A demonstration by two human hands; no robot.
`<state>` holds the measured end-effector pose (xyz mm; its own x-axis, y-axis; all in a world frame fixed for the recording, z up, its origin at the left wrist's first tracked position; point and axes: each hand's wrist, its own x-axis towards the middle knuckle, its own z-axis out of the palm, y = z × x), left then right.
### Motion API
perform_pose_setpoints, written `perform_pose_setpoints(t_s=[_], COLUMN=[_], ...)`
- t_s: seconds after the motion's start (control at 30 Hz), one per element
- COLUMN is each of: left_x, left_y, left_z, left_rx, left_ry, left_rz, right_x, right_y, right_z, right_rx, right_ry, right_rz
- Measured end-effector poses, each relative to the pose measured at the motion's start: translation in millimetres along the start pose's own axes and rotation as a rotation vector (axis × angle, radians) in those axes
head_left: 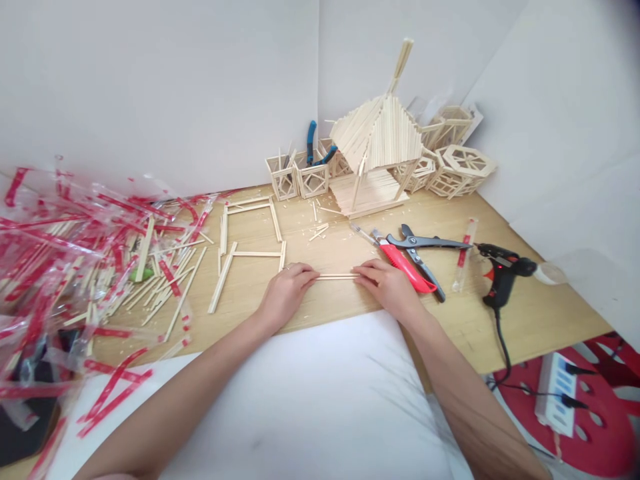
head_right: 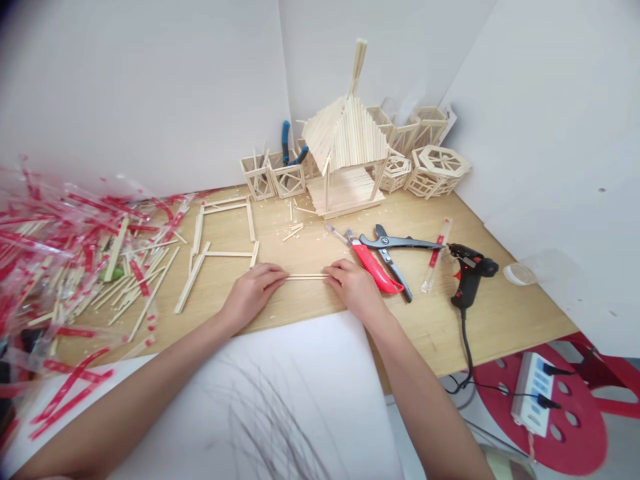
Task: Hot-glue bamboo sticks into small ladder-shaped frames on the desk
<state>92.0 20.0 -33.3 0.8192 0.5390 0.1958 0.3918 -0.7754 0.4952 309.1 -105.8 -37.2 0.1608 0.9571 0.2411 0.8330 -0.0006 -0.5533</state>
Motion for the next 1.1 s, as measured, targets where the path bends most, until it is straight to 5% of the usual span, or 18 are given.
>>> perform_pose_setpoints(t_s=[0.23, 1.1], left_x=[0.3, -0.7], left_y=[-3.2, 0.4], left_z=[-9.0, -13.6], left_rx=[-0.092, -0.059], left_ry=[-0.032, -0.11], left_rz=[-0.108, 0.03], right_x=[-0.2, 1.7], right_y=[-1.7, 5.8], right_z=[-0.9, 0.3], right_rx=[0.035, 0.113], right_ry=[0.007, 0.0], right_rz=[0.007, 0.023])
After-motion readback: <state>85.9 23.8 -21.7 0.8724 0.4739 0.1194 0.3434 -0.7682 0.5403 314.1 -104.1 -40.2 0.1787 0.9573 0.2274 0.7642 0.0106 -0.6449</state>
